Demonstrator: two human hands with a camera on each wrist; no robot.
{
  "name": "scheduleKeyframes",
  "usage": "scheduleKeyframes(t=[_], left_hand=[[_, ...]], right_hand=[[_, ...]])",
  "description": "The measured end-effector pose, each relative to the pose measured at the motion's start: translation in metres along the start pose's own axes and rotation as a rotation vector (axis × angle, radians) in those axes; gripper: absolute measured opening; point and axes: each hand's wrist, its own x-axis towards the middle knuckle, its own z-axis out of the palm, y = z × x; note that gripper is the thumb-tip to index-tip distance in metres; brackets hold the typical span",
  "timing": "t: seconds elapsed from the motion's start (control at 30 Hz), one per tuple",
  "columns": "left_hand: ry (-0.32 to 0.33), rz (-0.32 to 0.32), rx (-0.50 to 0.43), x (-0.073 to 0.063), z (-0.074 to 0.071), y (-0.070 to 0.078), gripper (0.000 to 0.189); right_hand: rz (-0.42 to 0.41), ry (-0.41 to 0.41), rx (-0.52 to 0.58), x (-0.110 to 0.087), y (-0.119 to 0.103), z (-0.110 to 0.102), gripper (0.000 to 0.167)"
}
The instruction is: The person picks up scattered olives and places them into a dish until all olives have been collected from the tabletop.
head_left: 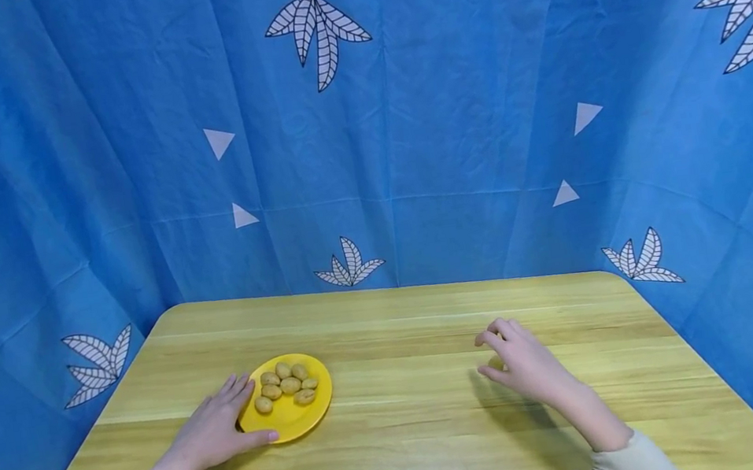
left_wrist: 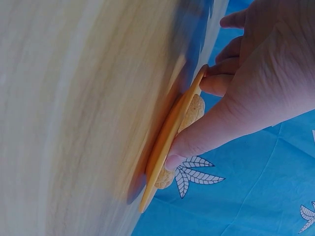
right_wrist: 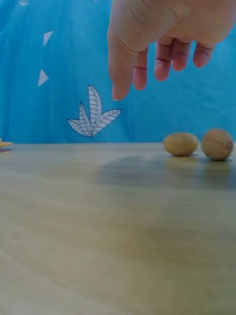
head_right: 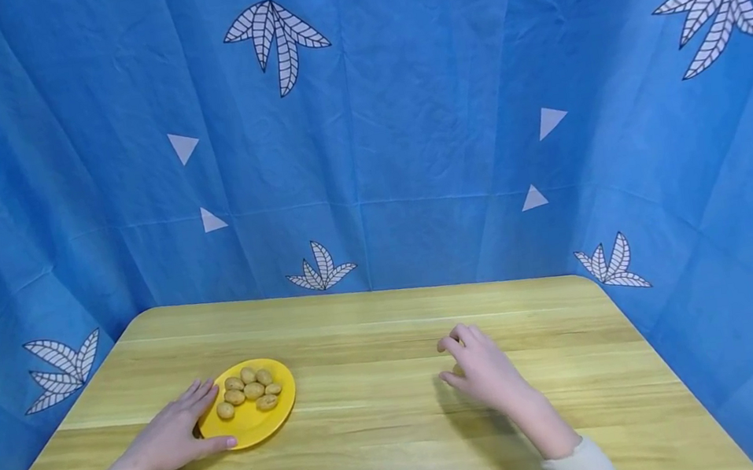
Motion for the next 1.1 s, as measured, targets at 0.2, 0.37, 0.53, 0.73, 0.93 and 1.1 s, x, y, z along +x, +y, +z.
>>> scheduleKeyframes(t=[0.2, 0.37, 0.53, 0.73, 0.93, 1.1], left_hand=[[-0.009, 0.002, -0.004, -0.002, -0.002, 0.002, 0.108], [-0.007, -0.004, -0.004, -0.002, -0.001, 0.001, 0.109], [-0.002, -0.007, -0.007, -0.001, 0.0, 0.0, 0.109], [0.0, -0.008, -0.007, 0.0, -0.001, -0.002, 0.109], [-0.004, -0.006, -0.012, -0.001, -0.001, -0.001, 0.108], [0.0, -0.004, -0.01, -0.001, -0.001, -0.001, 0.109]], right_hand=[[0.04, -0.022, -0.005, -0.005, 0.008, 0.001, 0.034], [0.071, -0.063, -0.005, -0.008, 0.016, 0.004, 0.034], [0.099, -0.106, 0.015, -0.01, 0.022, 0.006, 0.035], [0.131, -0.161, 0.03, -0.009, 0.028, 0.006, 0.034], [0.147, -0.205, 0.043, -0.007, 0.03, 0.008, 0.032], [0.144, -0.22, 0.022, -0.004, 0.031, 0.011, 0.028]])
